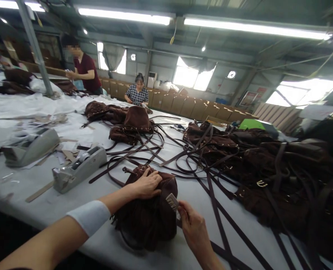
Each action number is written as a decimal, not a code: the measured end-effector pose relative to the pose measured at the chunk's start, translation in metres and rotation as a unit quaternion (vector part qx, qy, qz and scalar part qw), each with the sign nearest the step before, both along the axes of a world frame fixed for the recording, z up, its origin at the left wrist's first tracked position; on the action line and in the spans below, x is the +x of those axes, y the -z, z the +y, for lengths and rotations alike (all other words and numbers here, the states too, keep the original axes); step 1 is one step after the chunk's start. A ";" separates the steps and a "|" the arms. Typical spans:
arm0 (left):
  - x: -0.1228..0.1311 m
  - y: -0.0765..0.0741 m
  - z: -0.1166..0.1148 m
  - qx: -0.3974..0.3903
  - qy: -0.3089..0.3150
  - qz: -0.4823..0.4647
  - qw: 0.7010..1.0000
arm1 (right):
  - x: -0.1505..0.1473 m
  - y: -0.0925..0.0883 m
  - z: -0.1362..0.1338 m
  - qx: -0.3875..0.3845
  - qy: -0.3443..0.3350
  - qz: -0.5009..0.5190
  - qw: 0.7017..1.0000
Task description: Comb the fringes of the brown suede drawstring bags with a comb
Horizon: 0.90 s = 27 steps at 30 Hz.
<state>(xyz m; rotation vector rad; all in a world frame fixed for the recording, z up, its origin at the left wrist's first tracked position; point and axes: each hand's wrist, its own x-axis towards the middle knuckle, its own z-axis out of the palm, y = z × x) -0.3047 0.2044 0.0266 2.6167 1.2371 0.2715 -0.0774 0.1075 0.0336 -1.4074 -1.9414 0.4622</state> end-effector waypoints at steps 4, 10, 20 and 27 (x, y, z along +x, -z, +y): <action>0.004 0.008 -0.005 0.027 -0.035 -0.076 0.996 | 0.007 0.003 -0.022 0.036 0.016 0.026 0.999; 0.016 0.010 -0.020 0.038 -0.046 -0.058 0.997 | -0.016 0.015 -0.045 0.085 0.032 -0.005 0.996; 0.047 -0.011 -0.039 -0.020 -0.079 -0.156 0.984 | 0.005 0.049 -0.038 0.051 0.099 0.016 0.994; 0.011 -0.095 -0.018 -0.149 -0.128 -0.138 0.971 | 0.039 -0.002 -0.049 0.074 0.091 0.020 0.993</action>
